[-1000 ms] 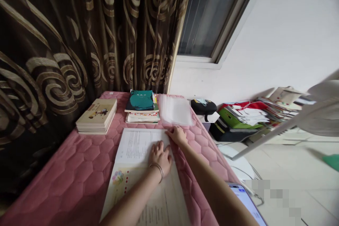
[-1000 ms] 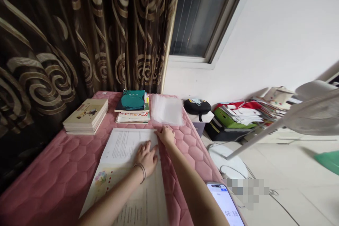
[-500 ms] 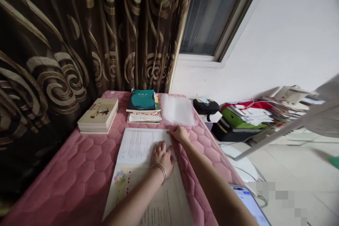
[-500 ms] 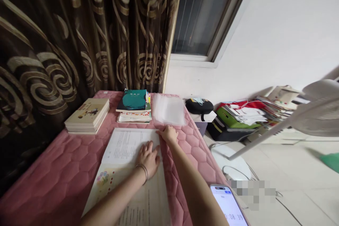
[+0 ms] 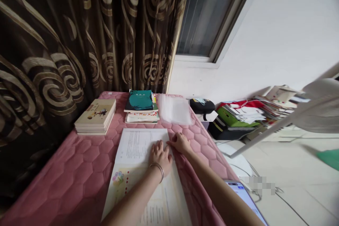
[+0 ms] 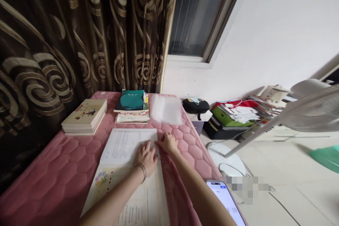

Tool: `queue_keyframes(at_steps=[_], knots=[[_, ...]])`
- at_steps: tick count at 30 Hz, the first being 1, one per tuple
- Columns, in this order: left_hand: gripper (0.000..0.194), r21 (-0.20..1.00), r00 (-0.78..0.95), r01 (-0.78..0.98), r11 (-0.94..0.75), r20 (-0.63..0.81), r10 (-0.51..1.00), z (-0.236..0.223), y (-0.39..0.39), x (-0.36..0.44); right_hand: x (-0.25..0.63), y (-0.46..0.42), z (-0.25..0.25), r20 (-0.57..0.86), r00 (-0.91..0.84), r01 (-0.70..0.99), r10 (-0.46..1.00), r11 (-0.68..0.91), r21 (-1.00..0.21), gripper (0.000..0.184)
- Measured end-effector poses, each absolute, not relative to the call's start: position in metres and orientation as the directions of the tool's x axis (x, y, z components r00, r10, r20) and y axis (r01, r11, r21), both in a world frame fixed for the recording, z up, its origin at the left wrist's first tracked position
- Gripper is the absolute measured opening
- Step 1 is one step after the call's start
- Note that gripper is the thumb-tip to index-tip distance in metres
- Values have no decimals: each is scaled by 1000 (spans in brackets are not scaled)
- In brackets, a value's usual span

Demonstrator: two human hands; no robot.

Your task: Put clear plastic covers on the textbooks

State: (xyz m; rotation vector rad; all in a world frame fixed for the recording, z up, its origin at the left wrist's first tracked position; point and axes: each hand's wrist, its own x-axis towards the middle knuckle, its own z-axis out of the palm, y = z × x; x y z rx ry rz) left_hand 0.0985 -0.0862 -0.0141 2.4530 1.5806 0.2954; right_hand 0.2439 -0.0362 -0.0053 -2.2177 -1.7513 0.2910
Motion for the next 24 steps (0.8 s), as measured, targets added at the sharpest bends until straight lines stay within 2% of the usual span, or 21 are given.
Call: queue_keyframes(at_steps=[14, 24], knots=[[47, 302, 393, 861, -410, 118, 912, -18, -88, 98, 237, 21, 2, -21, 374, 860, 927, -355, -367, 37], [47, 298, 399, 864, -406, 84, 913, -11, -89, 97, 242, -29, -6, 5, 233, 919, 973, -218, -328, 32]])
